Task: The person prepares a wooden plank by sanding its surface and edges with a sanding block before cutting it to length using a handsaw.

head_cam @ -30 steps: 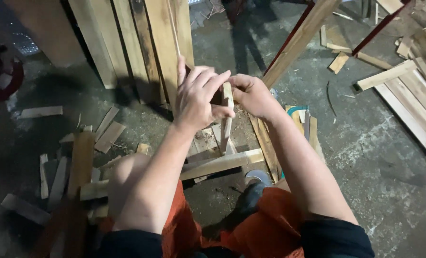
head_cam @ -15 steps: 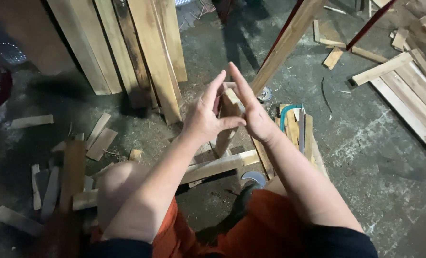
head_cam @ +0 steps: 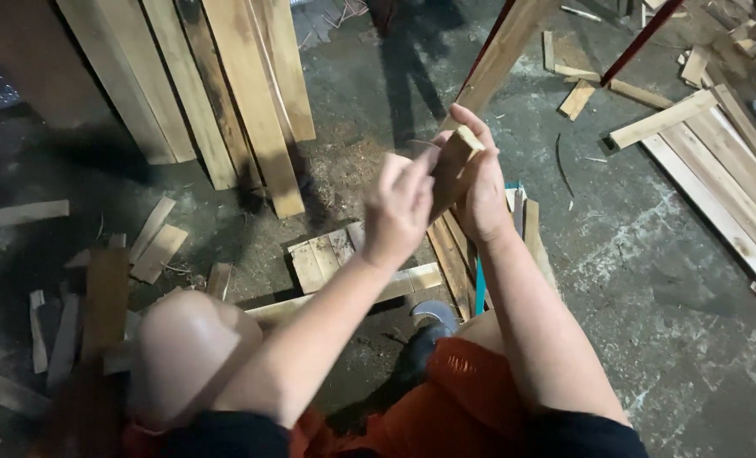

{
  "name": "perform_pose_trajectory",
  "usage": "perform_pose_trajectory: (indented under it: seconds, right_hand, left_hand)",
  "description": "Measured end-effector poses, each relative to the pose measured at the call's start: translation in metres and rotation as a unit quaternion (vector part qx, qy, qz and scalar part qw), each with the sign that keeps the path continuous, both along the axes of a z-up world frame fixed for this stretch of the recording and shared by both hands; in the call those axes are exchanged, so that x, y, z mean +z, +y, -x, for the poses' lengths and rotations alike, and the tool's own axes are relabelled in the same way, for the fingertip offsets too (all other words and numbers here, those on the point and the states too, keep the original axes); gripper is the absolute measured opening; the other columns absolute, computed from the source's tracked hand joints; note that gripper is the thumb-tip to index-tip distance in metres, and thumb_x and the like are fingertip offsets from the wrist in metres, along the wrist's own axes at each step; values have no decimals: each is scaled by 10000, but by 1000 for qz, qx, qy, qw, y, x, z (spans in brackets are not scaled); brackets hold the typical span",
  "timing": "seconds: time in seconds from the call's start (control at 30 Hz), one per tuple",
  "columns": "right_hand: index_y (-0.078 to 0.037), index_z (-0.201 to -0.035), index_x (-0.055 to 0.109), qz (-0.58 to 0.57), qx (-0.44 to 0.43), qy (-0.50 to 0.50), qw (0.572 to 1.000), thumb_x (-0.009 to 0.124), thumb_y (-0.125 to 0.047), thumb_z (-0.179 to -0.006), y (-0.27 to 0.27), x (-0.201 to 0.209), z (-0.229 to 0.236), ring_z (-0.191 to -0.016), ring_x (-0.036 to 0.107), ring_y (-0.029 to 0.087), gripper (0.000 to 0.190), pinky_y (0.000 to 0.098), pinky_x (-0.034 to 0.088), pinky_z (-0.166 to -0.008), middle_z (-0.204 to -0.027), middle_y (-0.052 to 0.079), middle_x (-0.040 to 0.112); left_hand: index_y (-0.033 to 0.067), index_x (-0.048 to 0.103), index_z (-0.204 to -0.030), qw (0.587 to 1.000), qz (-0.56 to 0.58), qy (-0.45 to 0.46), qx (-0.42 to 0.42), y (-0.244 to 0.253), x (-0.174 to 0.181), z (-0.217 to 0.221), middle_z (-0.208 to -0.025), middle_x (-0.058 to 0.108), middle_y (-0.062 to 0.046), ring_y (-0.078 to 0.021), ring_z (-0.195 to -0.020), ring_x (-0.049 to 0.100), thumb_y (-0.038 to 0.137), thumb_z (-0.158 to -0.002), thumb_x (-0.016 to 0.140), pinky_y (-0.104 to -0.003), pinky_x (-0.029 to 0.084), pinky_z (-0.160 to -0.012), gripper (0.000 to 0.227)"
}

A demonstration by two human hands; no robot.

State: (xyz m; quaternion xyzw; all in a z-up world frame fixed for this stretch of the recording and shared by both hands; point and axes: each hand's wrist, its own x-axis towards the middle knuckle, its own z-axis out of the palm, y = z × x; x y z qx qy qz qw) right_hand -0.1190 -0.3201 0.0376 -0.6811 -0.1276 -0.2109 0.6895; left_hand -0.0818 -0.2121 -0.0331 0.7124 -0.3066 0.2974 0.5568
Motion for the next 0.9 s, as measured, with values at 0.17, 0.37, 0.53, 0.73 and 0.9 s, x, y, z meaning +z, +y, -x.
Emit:
perform_pose_trajectory:
  seconds: [0.17, 0.37, 0.53, 0.73, 0.9]
  right_hand:
    - [-113, -1467, 429, -87, -40, 62, 993, 330, -809, -919, 3, 7, 4, -1108, 642, 205, 891, 322, 507, -947, -1148, 115, 645]
    - [-136, -1382, 469, -166, -90, 112, 976, 264, -802, -874, -20, 2, -1, -1091, 684, 242, 862, 376, 539, -954, -1105, 110, 660]
    - [-146, -1293, 500, -179, -127, 133, 967, 237, -819, -830, -38, -5, -7, -1064, 697, 238, 858, 382, 556, -920, -1081, 80, 660]
    - [-133, -1213, 582, -200, -164, 121, 958, 342, -808, -827, -30, -2, -6, -954, 730, 251, 813, 355, 585, -873, -962, 115, 688]
    - [-141, -1190, 589, -201, -213, 130, 947, 368, -799, -821, -44, -7, -5, -862, 773, 231, 786, 367, 623, -811, -883, 95, 714]
  left_hand:
    - [88, 663, -1179, 993, -87, -46, 60, -46, -90, 15, -938, 593, -52, -246, -632, 648, 89, -906, 593, -339, 522, -496, 281]
    - [119, 640, -1257, 955, -178, 236, -12, -4, -171, 40, -1012, 718, -119, -239, -696, 703, 79, -988, 530, -312, 545, -580, 293]
    - [45, 737, -1144, 907, 1, 420, 10, -13, -158, 32, -1056, 729, -279, -474, -1049, 679, 282, -992, 642, -532, 545, -886, 298]
    - [125, 747, -1107, 982, 37, 175, -64, -43, -104, 24, -985, 719, -99, -332, -905, 715, 204, -981, 673, -400, 580, -787, 166]
    - [183, 639, -1111, 957, -238, 159, -44, -5, -146, 43, -918, 699, -81, -328, -762, 747, 284, -940, 579, -472, 589, -628, 207]
